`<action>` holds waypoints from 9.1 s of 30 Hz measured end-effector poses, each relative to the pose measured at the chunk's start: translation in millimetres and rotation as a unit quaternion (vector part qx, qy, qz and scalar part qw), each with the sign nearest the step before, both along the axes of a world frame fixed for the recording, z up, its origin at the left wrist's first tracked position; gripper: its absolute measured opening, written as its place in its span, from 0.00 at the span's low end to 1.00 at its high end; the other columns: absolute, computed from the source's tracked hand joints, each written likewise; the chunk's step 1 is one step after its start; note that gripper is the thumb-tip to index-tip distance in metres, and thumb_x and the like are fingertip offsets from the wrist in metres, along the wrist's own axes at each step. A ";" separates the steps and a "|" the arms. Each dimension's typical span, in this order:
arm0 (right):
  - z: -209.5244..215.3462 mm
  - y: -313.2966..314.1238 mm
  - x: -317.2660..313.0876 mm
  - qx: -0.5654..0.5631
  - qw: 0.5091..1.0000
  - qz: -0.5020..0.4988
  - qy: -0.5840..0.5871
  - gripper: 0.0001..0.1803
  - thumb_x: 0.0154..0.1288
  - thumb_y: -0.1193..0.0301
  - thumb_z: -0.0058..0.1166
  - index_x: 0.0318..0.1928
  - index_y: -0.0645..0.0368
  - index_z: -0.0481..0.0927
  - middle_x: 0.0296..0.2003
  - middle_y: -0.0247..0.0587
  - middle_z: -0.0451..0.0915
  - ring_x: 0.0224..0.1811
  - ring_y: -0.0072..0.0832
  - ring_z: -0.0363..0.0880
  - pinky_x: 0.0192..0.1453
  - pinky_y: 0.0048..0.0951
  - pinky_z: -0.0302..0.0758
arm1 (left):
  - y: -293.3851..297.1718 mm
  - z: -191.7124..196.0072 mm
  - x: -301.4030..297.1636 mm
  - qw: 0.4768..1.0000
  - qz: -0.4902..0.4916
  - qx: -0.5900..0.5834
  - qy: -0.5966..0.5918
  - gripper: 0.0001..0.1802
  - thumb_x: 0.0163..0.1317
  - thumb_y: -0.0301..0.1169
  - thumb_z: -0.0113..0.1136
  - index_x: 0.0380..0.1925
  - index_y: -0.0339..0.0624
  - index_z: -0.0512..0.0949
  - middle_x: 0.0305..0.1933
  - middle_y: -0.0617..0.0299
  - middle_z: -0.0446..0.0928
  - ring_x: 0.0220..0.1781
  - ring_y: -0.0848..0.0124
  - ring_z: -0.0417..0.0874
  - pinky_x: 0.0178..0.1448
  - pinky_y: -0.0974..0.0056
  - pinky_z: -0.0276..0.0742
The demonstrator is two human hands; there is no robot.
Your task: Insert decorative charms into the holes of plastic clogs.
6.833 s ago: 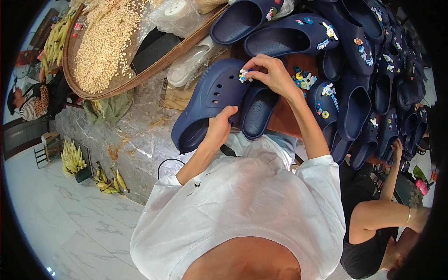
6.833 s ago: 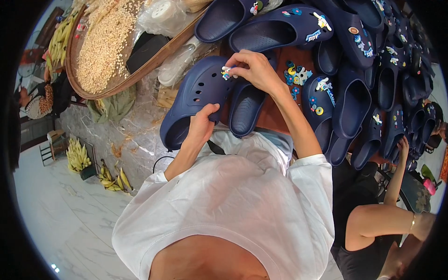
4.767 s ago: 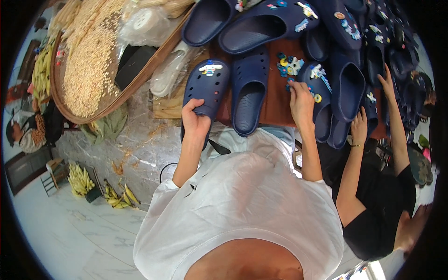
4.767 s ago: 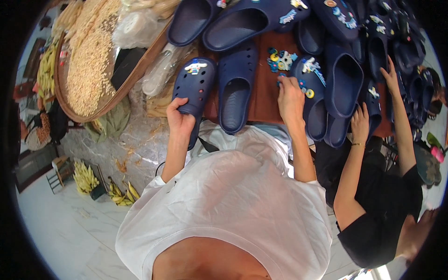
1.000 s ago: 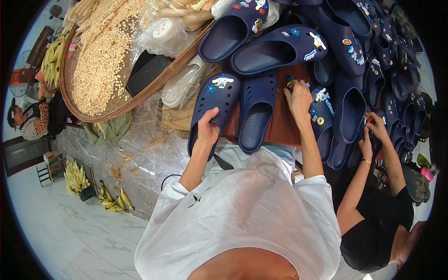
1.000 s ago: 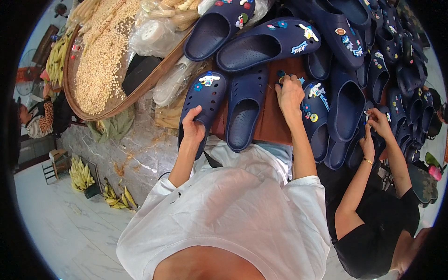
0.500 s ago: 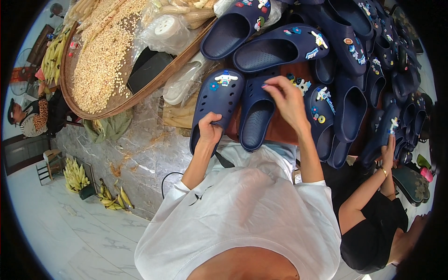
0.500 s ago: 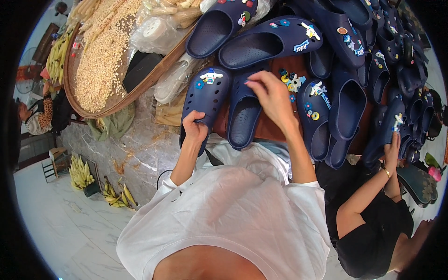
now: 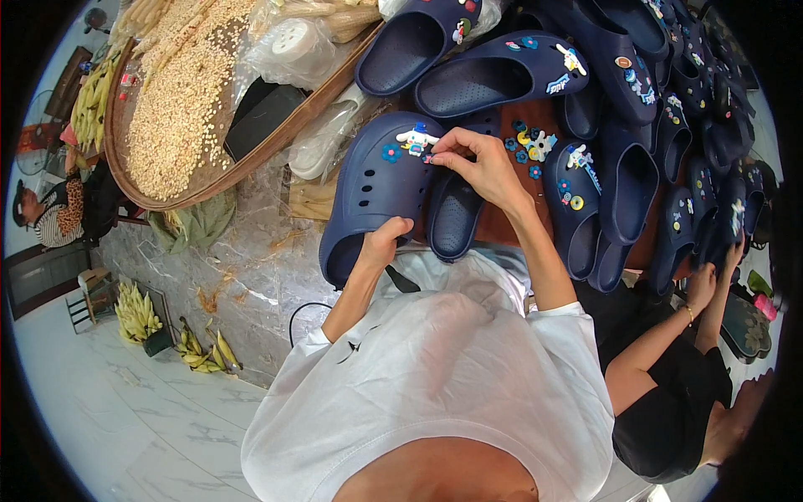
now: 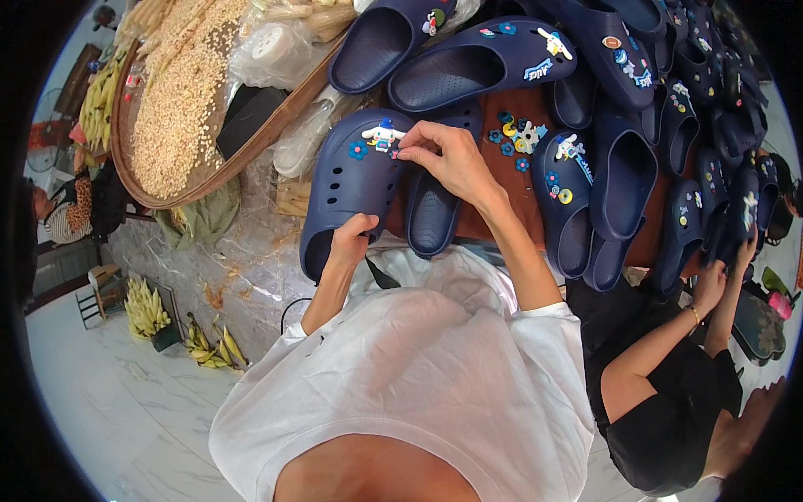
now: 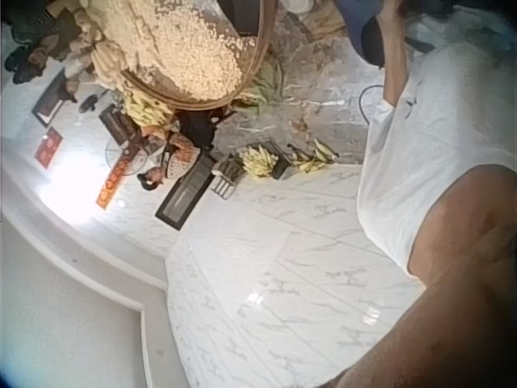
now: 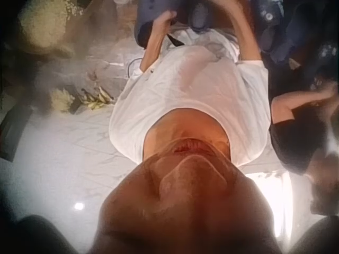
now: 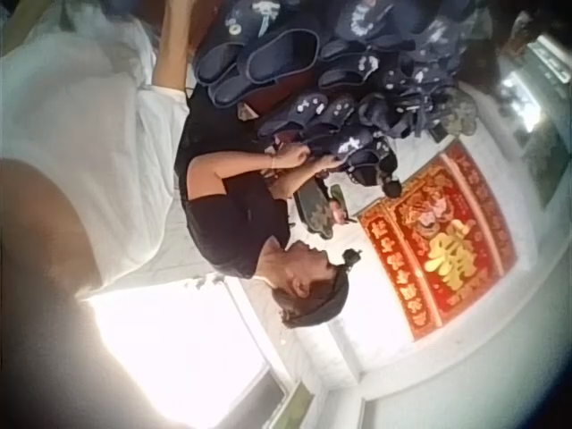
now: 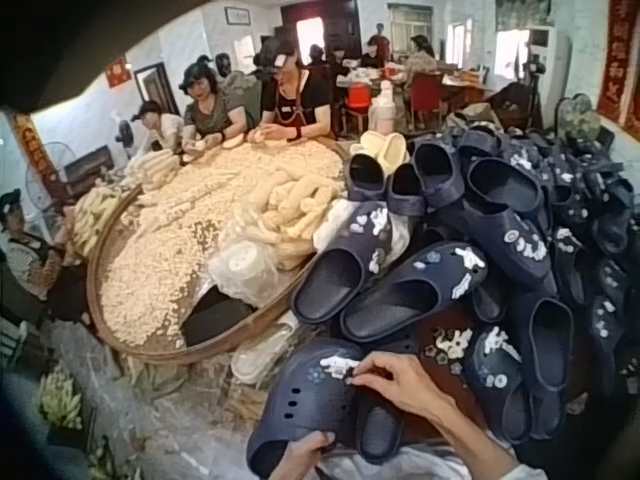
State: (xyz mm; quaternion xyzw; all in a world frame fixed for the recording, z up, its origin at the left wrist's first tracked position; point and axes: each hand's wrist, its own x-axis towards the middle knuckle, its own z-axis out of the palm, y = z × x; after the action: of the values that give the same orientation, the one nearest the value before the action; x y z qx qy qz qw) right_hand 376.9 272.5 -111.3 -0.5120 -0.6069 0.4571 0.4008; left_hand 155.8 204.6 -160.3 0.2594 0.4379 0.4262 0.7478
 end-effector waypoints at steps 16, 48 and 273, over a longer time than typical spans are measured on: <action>2.2 6.1 8.9 0.019 0.996 -0.022 -0.084 0.31 0.47 0.64 0.77 0.51 0.62 0.79 0.45 0.44 0.82 0.48 0.34 0.81 0.51 0.34 0.78 | -2.4 15.3 -5.0 0.990 -0.049 0.120 0.056 0.17 0.50 0.23 0.57 0.43 0.36 0.78 0.40 0.66 0.75 0.41 0.73 0.75 0.47 0.67 0.72; -7.9 -9.4 -16.2 0.180 0.967 -0.068 -0.166 0.07 0.56 0.70 0.67 0.36 0.55 0.88 0.32 0.34 0.79 0.39 0.33 0.79 0.44 0.34 0.76 | 14.2 15.0 -2.6 0.988 0.090 -0.098 -0.078 0.29 0.44 0.16 0.52 0.53 0.27 0.72 0.51 0.50 0.78 0.54 0.55 0.80 0.61 0.54 0.76; -15.2 -65.0 -61.5 -0.006 0.981 -0.186 0.045 0.10 0.60 0.74 0.68 0.39 0.66 0.84 0.35 0.42 0.83 0.34 0.27 0.86 0.40 0.26 0.84 | -9.3 36.3 35.4 0.991 0.136 -0.008 0.009 0.24 0.67 0.25 0.61 0.62 0.38 0.69 0.60 0.60 0.76 0.61 0.71 0.76 0.66 0.63 0.69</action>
State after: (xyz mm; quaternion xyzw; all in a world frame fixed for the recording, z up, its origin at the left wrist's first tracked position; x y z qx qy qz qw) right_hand 315.4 207.4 -126.5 -0.5977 -0.4796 0.4004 0.5025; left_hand 191.2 195.3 -124.0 0.1957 0.4788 0.5181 0.6812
